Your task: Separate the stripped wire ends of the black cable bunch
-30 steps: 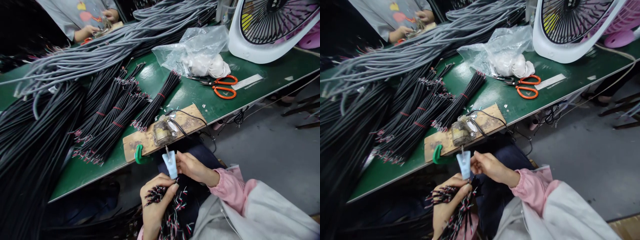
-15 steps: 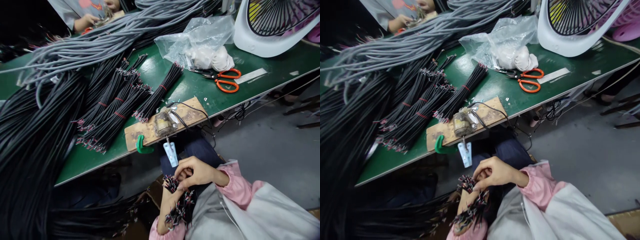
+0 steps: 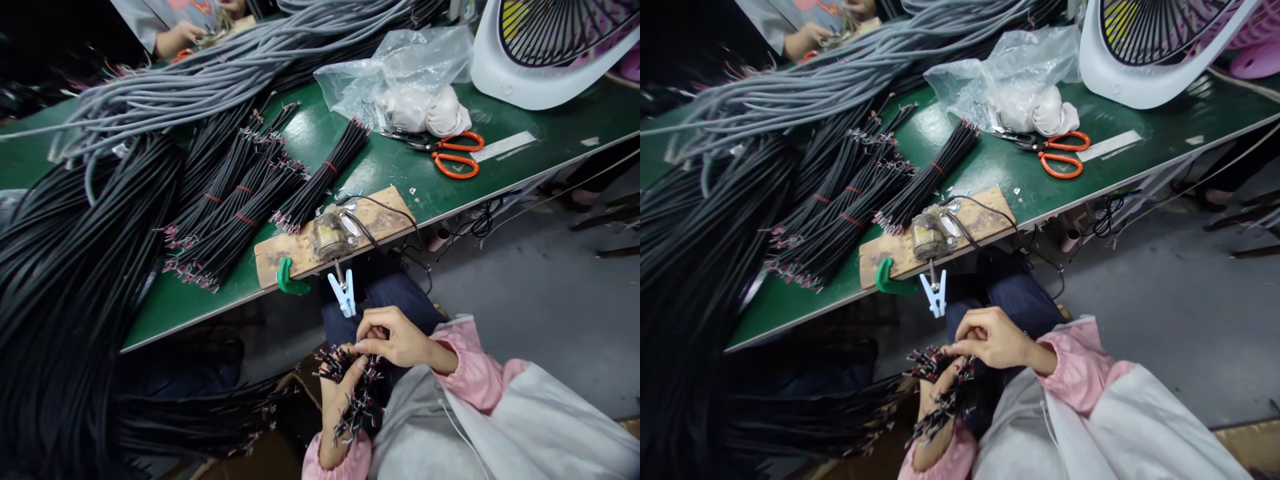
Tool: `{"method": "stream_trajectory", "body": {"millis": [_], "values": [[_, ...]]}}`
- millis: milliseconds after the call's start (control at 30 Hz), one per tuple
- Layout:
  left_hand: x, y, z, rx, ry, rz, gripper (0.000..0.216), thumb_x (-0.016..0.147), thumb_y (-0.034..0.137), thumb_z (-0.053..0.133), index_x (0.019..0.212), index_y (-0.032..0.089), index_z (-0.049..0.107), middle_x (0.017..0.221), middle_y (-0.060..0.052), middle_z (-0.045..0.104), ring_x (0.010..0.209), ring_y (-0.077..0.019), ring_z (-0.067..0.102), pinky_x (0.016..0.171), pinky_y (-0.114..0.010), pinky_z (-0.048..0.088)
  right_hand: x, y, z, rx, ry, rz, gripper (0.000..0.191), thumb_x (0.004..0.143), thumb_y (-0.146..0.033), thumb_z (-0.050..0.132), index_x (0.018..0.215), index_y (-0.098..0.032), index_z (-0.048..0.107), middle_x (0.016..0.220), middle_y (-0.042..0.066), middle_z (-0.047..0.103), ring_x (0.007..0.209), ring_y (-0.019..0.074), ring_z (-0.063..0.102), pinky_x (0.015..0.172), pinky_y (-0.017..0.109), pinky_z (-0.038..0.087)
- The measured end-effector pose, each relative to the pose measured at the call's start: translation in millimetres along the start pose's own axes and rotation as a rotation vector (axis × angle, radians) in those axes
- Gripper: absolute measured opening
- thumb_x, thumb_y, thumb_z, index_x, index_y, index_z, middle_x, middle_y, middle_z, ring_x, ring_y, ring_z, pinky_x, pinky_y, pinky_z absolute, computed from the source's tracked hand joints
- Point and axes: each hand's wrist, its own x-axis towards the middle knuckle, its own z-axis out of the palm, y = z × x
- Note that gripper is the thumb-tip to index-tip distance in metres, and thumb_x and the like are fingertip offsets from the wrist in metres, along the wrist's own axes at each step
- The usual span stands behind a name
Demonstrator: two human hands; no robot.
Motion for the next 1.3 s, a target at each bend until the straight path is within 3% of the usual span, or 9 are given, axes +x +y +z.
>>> {"method": "stream_trajectory", "body": {"millis": [200,300,400,567,867,1000,1100,1300], "values": [[-6,-3,2,0.009,0.023,0.072,0.020,0.065,0.031,0.079,0.069,0.016,0.067,0.061,0.002,0.059,0.058,-0.0127,0.054,0.058,-0.023,0.046,-5,2,3,0.011,0.010,0.015,0.022,0.081,-0.030,0.067,0.068,-0.012,0.063,0.059,-0.002,0.050,0.051,0.0073,0.039,0.048,0.020,0.031],[-7,-5,1,0.020,0.000,0.046,0.019,0.065,0.030,0.079,0.072,0.015,0.069,0.064,0.000,0.062,0.061,-0.0142,0.057,0.062,-0.024,0.048,-7,3,2,-0.001,0.002,0.022,0.022,0.079,-0.030,0.068,0.068,-0.011,0.063,0.059,-0.003,0.050,0.051,0.0074,0.039,0.049,0.020,0.032],[-8,-7,2,0.033,0.063,0.019,0.020,0.064,0.031,0.080,0.071,0.013,0.072,0.068,-0.003,0.068,0.064,-0.0168,0.061,0.066,-0.028,0.051,-7,3,0,-0.063,-0.043,0.010,0.020,0.079,-0.029,0.069,0.070,-0.011,0.065,0.061,-0.002,0.051,0.053,0.0080,0.042,0.051,0.021,0.034],[-12,-6,11,-0.002,0.108,0.078,0.019,0.065,0.030,0.079,0.063,0.014,0.069,0.059,0.000,0.063,0.055,-0.0140,0.058,0.055,-0.023,0.048,-9,0,-3,-0.117,-0.093,-0.070,0.014,0.083,-0.022,0.064,0.074,-0.012,0.068,0.067,0.001,0.056,0.057,0.0090,0.045,0.054,0.022,0.036],[-8,-5,3,0.081,0.040,0.083,0.018,0.067,0.029,0.078,0.071,0.013,0.071,0.069,-0.004,0.069,0.066,-0.0190,0.064,0.064,-0.027,0.051,-17,0,5,-0.166,0.045,-0.116,0.010,0.084,-0.014,0.056,0.074,-0.013,0.058,0.070,0.000,0.050,0.061,0.0100,0.044,0.057,0.023,0.035],[-9,-5,2,0.129,0.106,0.100,0.018,0.065,0.030,0.079,0.073,0.015,0.073,0.071,-0.004,0.070,0.069,-0.0196,0.065,0.069,-0.028,0.051,-17,0,6,-0.131,0.121,-0.124,0.012,0.087,-0.018,0.054,0.077,-0.014,0.057,0.072,0.001,0.050,0.063,0.0111,0.044,0.058,0.024,0.036],[-10,0,6,0.146,0.128,0.152,0.017,0.069,0.031,0.076,0.075,0.016,0.072,0.072,-0.004,0.069,0.072,-0.0202,0.064,0.072,-0.030,0.050,-14,-1,5,-0.097,0.129,-0.108,0.014,0.088,-0.022,0.057,0.076,-0.014,0.058,0.070,0.000,0.049,0.060,0.0106,0.043,0.056,0.024,0.035],[-8,27,18,0.188,0.004,0.344,0.013,0.078,0.030,0.069,0.071,0.018,0.068,0.066,0.000,0.062,0.063,-0.0160,0.058,0.061,-0.025,0.047,-9,-7,6,-0.014,0.210,-0.149,0.023,0.089,-0.029,0.057,0.071,-0.015,0.057,0.066,0.000,0.047,0.058,0.0106,0.040,0.053,0.025,0.032]]}}
